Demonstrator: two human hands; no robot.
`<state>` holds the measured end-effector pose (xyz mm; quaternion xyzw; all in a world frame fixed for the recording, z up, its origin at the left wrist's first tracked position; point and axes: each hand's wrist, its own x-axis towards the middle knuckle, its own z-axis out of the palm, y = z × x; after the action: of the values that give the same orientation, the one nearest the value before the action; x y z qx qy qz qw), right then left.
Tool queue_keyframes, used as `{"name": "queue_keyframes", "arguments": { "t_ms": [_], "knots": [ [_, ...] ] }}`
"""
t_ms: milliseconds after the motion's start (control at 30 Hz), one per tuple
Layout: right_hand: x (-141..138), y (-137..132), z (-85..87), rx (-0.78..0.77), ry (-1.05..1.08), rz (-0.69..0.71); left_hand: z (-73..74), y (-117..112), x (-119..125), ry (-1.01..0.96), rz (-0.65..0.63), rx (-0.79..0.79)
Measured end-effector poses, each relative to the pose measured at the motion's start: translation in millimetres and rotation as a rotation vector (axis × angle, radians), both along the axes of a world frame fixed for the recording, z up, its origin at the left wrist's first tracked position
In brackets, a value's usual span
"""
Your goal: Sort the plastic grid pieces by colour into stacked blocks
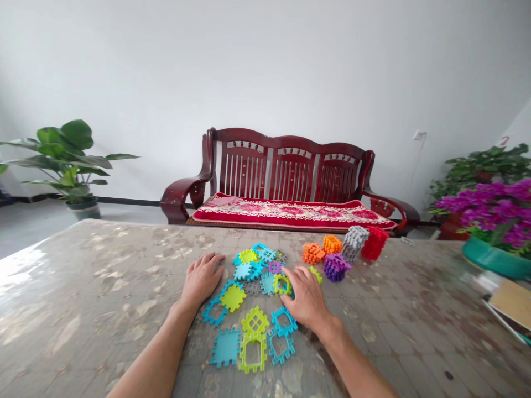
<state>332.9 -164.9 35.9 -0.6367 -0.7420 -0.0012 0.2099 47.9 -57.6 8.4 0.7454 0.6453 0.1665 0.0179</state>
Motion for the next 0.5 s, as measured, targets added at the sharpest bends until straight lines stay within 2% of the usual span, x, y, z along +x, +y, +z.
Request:
{"name": "queue_keyframes", "arguments": {
  "t_ms": [133,267,367,500],
  "knots": [
    [3.7,1.6,-0.5,0.107,0.087,-0.072,-0.1,0.5,-0.2,0.003,0.001,-0.002],
    [19.6,3.1,-1.7,0.226,0.128,-0.264,-0.2,0.8,-0.4,0.003,0.005,-0.010],
    [35.3,2.3,-3.0,0.234,0.076,-0.373,-0.9,1.3,-0.7,-0.004,0.002,-0.011],
    [48.3,0.4,-6.1,0.164,-0.005,-0.456,-1.3,1.9,-0.9,0.001,-0.003,-0.007]
  ]
}}
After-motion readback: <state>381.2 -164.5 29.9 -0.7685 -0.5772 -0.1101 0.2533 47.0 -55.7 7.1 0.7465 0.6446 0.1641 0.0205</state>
